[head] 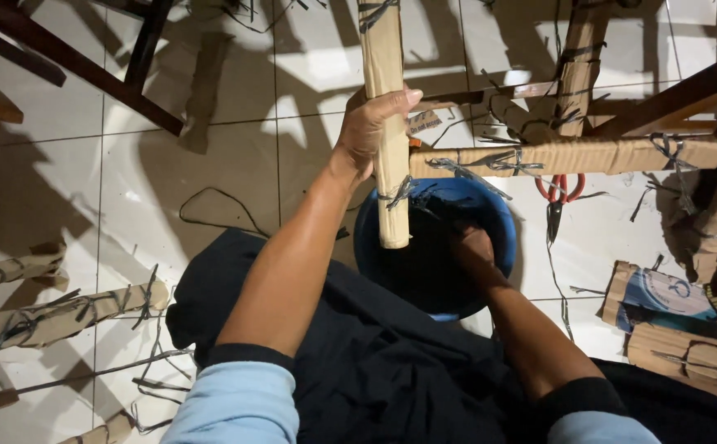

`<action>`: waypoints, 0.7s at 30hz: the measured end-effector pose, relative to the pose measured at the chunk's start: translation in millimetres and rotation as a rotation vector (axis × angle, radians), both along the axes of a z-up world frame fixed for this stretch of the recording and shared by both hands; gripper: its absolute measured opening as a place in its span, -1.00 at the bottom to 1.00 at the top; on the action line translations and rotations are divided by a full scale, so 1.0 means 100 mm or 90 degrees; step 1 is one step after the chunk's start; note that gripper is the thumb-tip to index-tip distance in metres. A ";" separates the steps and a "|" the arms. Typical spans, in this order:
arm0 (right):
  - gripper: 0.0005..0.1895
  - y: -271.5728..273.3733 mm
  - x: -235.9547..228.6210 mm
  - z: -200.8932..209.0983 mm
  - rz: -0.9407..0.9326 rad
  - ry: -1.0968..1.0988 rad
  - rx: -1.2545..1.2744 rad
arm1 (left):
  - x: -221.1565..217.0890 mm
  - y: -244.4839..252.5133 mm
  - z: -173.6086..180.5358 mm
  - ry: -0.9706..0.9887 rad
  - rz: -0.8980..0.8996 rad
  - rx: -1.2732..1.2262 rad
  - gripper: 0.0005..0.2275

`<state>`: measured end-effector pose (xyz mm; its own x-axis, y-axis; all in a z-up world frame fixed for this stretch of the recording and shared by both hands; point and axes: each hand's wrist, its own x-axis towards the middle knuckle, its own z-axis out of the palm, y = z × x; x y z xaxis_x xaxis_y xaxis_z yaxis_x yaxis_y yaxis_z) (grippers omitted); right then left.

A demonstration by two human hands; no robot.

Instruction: The person sits on the floor and wraps a cardboard strip around a wooden chair leg, then secures it by twisting metal wire with their hands. They repeat this process at multiple points along the leg.

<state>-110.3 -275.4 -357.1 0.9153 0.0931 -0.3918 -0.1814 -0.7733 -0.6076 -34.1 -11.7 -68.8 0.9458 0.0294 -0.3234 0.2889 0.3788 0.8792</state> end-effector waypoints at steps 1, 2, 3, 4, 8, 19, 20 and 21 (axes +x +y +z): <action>-0.67 0.00 0.00 0.09 -0.001 0.000 -0.001 | 0.00 0.00 -0.01 0.000 -0.001 -0.001 -0.57; -0.62 0.00 -0.01 0.18 0.026 -0.028 0.000 | 0.00 0.00 -0.01 0.004 0.005 -0.004 -0.59; -0.57 -0.01 0.00 0.28 0.050 -0.059 0.000 | 0.01 -0.01 -0.01 0.005 0.008 -0.008 -0.61; -0.57 -0.01 0.01 0.32 0.046 -0.061 -0.002 | 0.00 -0.01 0.00 0.003 0.004 -0.009 -0.61; -0.82 0.01 0.06 0.74 0.044 -0.161 0.374 | 0.00 -0.04 -0.06 -0.018 0.047 -0.003 -0.55; -0.93 -0.41 0.43 1.22 0.092 -0.165 0.394 | 0.02 -0.05 -0.13 -0.032 0.110 -0.027 -0.63; -0.82 -0.38 0.38 1.43 0.167 -0.198 0.367 | -0.01 -0.05 -0.07 -0.026 0.114 -0.023 -0.64; -0.69 -0.35 0.35 1.65 0.242 -0.231 0.337 | -0.04 -0.05 -0.01 -0.021 0.119 -0.019 -0.64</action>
